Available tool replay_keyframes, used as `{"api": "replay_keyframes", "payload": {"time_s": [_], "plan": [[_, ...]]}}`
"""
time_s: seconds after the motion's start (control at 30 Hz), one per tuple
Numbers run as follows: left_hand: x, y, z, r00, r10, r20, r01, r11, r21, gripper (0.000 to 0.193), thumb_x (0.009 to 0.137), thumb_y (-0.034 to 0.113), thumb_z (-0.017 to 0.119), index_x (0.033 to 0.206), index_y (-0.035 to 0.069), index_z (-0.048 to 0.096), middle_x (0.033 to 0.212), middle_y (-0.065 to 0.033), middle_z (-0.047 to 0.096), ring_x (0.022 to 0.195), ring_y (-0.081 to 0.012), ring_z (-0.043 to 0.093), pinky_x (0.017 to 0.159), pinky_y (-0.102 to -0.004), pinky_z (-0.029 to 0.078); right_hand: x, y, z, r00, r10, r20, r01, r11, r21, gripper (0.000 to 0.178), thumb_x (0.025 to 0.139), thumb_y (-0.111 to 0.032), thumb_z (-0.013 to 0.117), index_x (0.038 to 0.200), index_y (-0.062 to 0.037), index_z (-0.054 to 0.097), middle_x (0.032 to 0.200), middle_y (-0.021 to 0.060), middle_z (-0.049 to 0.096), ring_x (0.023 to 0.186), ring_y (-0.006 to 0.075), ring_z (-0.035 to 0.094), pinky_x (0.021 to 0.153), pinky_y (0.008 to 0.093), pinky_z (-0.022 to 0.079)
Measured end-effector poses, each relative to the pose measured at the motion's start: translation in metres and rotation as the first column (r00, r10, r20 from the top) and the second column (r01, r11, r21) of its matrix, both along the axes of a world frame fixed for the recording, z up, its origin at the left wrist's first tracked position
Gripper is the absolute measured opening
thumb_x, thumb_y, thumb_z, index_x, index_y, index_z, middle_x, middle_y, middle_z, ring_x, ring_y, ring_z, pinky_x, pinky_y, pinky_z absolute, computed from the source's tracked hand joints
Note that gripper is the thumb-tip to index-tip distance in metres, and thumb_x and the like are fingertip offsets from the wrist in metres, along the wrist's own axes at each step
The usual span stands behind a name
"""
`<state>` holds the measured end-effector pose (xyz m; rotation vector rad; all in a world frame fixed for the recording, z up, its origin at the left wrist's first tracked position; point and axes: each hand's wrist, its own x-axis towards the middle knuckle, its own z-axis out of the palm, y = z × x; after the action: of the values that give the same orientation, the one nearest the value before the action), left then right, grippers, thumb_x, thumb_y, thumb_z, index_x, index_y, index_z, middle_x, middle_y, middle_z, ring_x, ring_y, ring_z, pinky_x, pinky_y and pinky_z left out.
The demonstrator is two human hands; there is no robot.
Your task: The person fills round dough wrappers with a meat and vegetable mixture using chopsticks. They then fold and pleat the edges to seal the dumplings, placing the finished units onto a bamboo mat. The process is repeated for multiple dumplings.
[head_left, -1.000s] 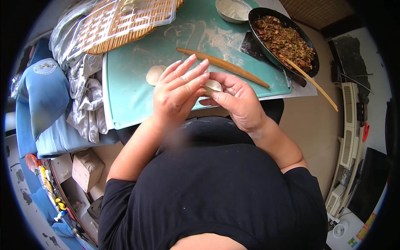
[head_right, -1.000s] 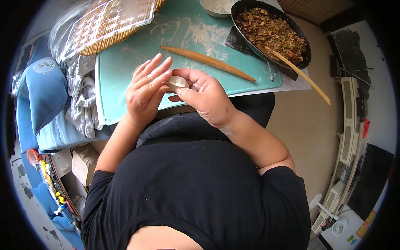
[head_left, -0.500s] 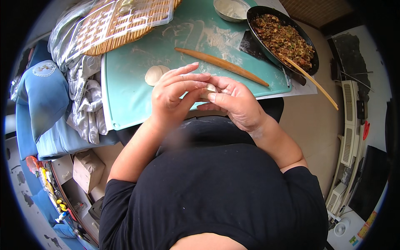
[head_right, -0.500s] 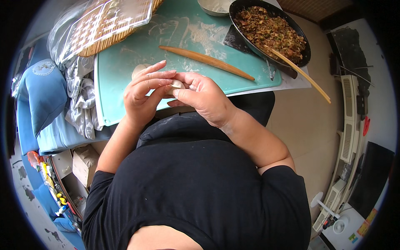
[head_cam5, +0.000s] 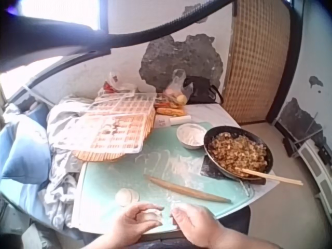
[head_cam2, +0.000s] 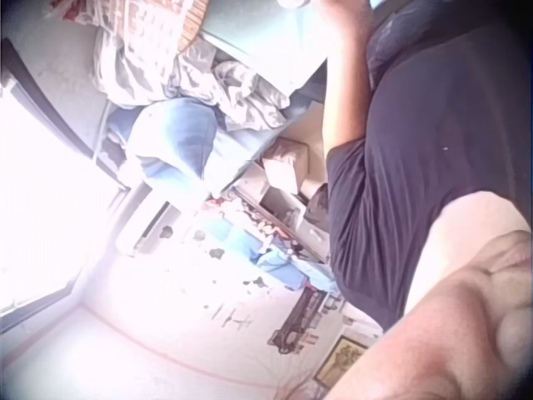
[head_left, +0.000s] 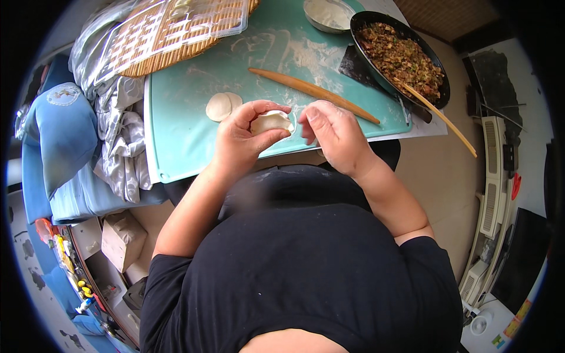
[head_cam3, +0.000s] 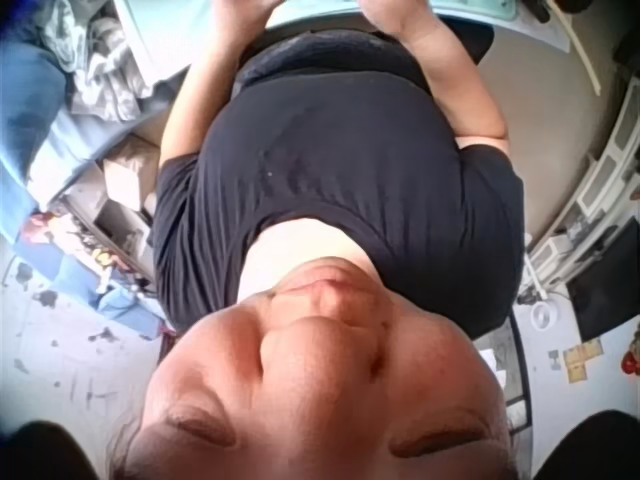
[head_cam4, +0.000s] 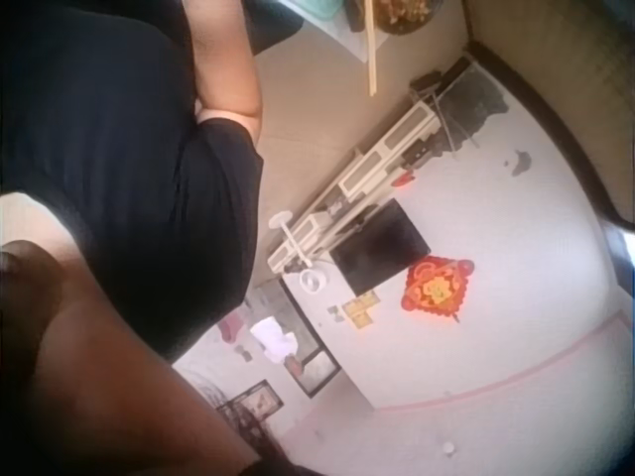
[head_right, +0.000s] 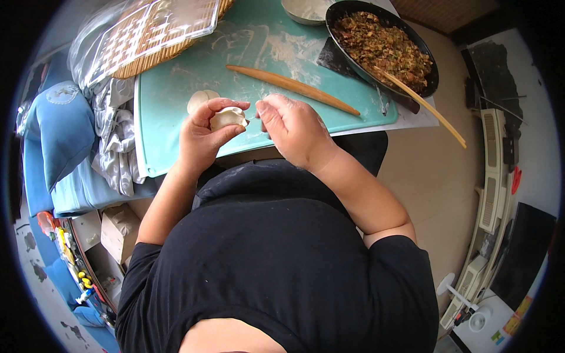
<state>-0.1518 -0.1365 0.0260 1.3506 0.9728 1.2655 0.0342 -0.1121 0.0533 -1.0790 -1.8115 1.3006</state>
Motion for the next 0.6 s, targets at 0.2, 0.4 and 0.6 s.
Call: {"api": "replay_keyframes", "payload": {"time_s": [0.2, 0.4, 0.6], "plan": [[-0.001, -0.002, 0.006, 0.951, 0.118, -0.285, -0.079, 0.987, 0.142, 0.031, 0.068, 0.005, 0.074, 0.096, 0.005, 0.062, 0.091, -0.0087, 0.064, 0.082, -0.0145, 0.061, 0.070, -0.0271, 0.049, -0.006, 0.007, 0.007, 0.907, -0.015, 0.420, -0.292, 0.697, 0.655, 0.014, 0.084, -0.020, 0.055, 0.079, -0.0068, 0.055, 0.065, 0.0083, 0.054, 0.060, 0.0273, 0.055, 0.052, 0.0373, 0.044], [-0.013, 0.000, 0.013, 0.855, 0.059, -0.516, 0.065, 0.974, 0.219, 0.030, 0.066, 0.005, 0.074, 0.094, 0.005, 0.062, 0.089, -0.0102, 0.063, 0.083, -0.0252, 0.062, 0.073, -0.0310, 0.049, -0.007, 0.010, -0.011, 0.900, 0.066, 0.430, -0.356, 0.680, 0.641, 0.012, 0.080, -0.015, 0.057, 0.072, -0.0079, 0.054, 0.063, 0.0089, 0.052, 0.058, 0.0284, 0.054, 0.050, 0.0387, 0.042], [-0.079, 0.047, 0.032, 0.896, 0.187, -0.403, -0.078, 0.959, 0.271, 0.032, 0.068, -0.002, 0.072, 0.097, 0.006, 0.061, 0.094, -0.0057, 0.059, 0.088, -0.0164, 0.057, 0.076, -0.0269, 0.047, 0.010, 0.044, -0.057, 0.970, -0.044, 0.237, -0.047, 0.930, 0.364, 0.030, 0.089, -0.025, 0.049, 0.071, -0.0024, 0.059, 0.067, 0.0141, 0.058, 0.064, 0.0328, 0.056, 0.056, 0.0379, 0.044]]}}
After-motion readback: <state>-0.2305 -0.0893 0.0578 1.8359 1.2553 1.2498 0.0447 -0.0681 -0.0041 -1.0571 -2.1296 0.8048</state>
